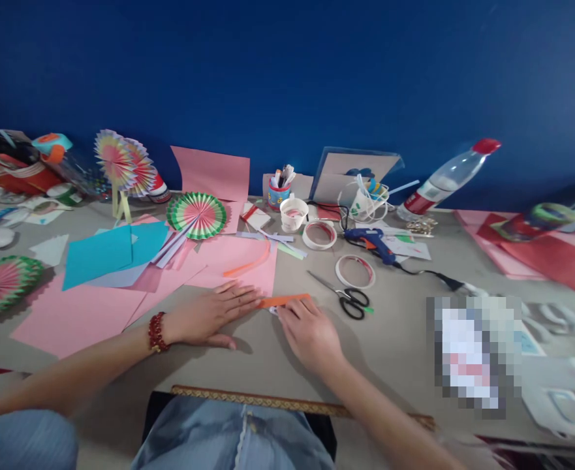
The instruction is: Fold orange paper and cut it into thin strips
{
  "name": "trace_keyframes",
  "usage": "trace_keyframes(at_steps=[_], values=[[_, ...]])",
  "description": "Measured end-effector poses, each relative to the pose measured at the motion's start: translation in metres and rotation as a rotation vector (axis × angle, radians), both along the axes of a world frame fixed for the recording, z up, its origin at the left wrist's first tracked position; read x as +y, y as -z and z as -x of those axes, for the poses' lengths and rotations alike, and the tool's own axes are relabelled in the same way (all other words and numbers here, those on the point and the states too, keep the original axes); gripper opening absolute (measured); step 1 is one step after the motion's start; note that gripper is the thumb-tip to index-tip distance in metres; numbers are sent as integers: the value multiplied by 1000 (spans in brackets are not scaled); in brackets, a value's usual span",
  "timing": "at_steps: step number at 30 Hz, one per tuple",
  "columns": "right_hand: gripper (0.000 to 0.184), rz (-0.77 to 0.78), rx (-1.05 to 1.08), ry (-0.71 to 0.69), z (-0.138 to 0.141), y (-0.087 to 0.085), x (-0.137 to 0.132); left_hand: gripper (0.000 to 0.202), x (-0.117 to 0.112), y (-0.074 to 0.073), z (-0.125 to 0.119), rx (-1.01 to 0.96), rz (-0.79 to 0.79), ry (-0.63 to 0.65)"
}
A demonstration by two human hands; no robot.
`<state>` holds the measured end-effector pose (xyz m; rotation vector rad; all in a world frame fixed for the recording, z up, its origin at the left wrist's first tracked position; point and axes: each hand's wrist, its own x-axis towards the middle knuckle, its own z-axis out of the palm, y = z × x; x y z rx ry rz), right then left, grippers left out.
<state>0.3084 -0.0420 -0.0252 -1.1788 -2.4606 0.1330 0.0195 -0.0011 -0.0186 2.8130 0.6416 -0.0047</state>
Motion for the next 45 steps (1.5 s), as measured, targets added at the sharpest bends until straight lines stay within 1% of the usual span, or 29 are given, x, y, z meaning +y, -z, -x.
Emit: trace_keyframes(at_steps=[6, 13, 19, 23, 29, 33, 36, 37, 41, 45], values=[[24, 10, 9, 0, 2, -1, -2, 92, 1, -1, -1, -1, -7, 15], [26, -27, -23, -21, 8, 1, -3, 91, 1, -2, -2, -3, 13, 2], [24, -16, -37, 2, 15, 1, -6, 92, 1, -1, -1, -7, -1, 8], [24, -36, -34, -22, 19, 1, -7, 93, 1, -2, -1, -5, -9, 10], [23, -22, -44, -25, 22, 0, -6, 94, 1, 2, -1, -17, 0, 11], [24, -21, -35, -23, 26, -1, -4, 98, 5, -1, 6, -54, 11, 10], [25, -5, -14, -33, 26, -1, -3, 91, 6, -5, 15, -71, -11, -47], [25, -1, -14, -35, 26, -1, -3, 89, 6, -6, 17, -57, -12, -43], [23, -10, -48, -14, 27, -2, -4, 92, 0, 0, 22, -41, 4, 25], [22, -15, -70, -16, 30, -2, -4, 96, -5, 5, 21, -21, -4, 11]])
